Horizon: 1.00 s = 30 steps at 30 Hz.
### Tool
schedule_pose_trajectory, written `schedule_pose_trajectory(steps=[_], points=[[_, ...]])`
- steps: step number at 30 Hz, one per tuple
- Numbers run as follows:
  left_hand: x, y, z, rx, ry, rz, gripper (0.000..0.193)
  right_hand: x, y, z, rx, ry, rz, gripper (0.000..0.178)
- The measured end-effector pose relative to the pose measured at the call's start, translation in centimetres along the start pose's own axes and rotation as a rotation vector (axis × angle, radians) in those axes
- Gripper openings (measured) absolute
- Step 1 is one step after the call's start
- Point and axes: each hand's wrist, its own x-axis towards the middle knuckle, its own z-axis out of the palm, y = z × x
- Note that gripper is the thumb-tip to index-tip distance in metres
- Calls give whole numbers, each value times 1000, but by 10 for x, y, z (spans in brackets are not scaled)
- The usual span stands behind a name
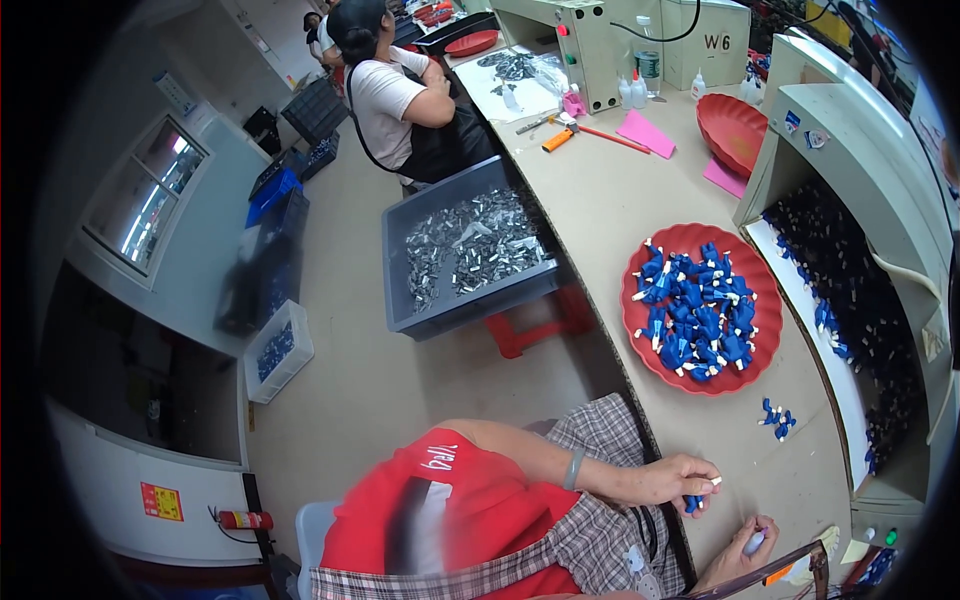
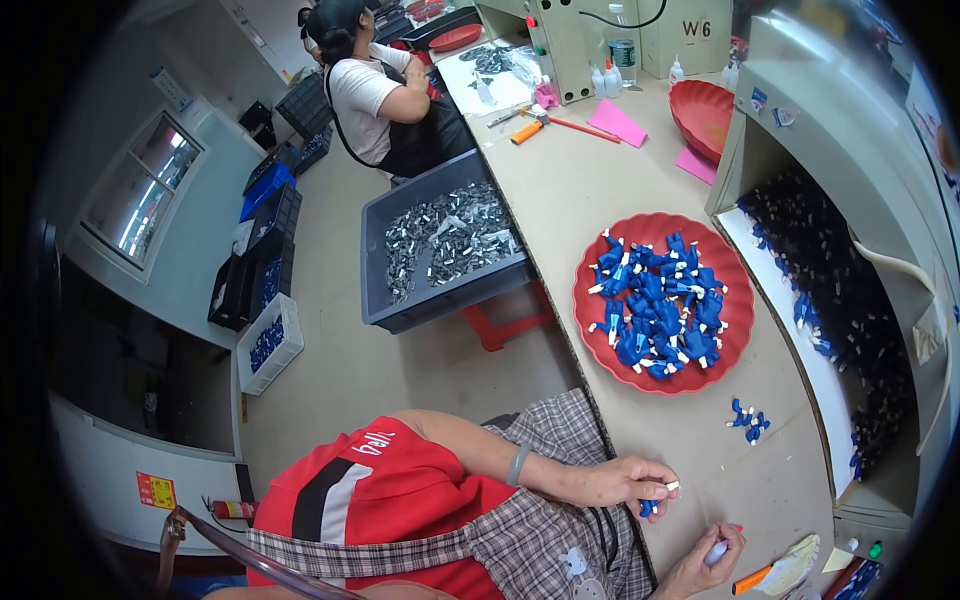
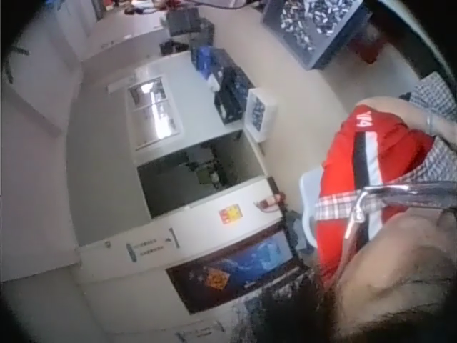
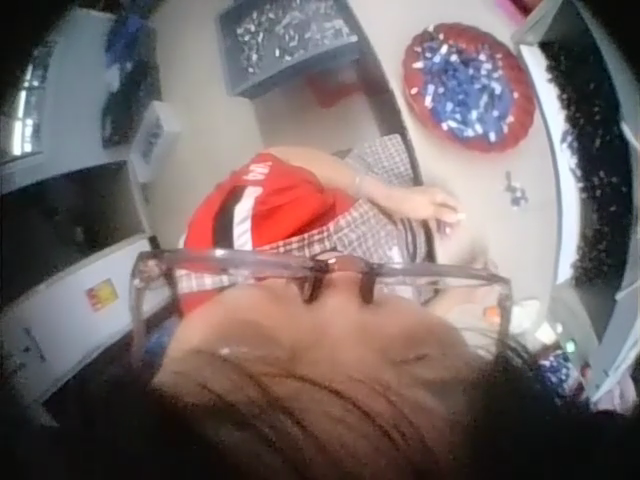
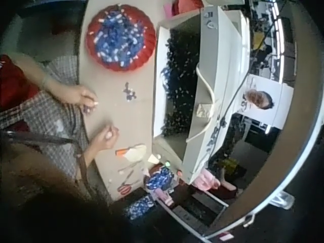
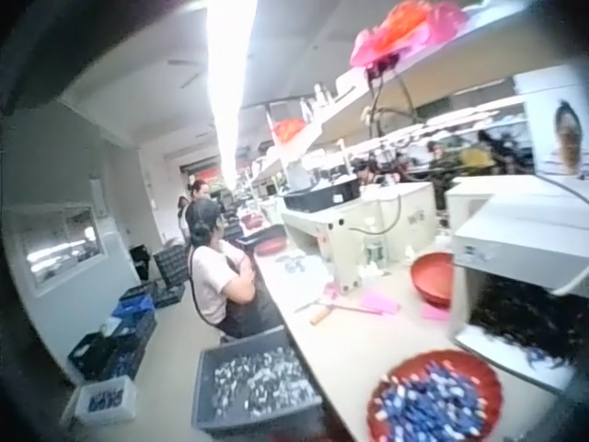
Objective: The person assembles plastic figurines by applying glue from a bottle to the base of blue plastic bodies and joining them with white plastic heads.
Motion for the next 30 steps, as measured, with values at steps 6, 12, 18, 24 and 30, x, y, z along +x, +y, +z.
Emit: schedule_pose_trajectory(steps=[6, 12, 18, 24, 30], points=[[1, -3, 0, 13, 11, 1, 27, -3, -1, -4, 97, 28, 60, 8], [-2, 7, 4, 9, 21, -30, 26, -16, 12, -3, 33, -46, 247, 17], [-10, 37, -12, -317, -102, 103, 31, -3, -6, 8, 312, 93, 233, 7], [-5, 45, -28, -574, -314, -25, 36, 7, -13, 4, 327, 104, 208, 10], [-4, 39, -25, -597, -434, -35, 38, 5, -10, 1, 324, 93, 186, 12]])
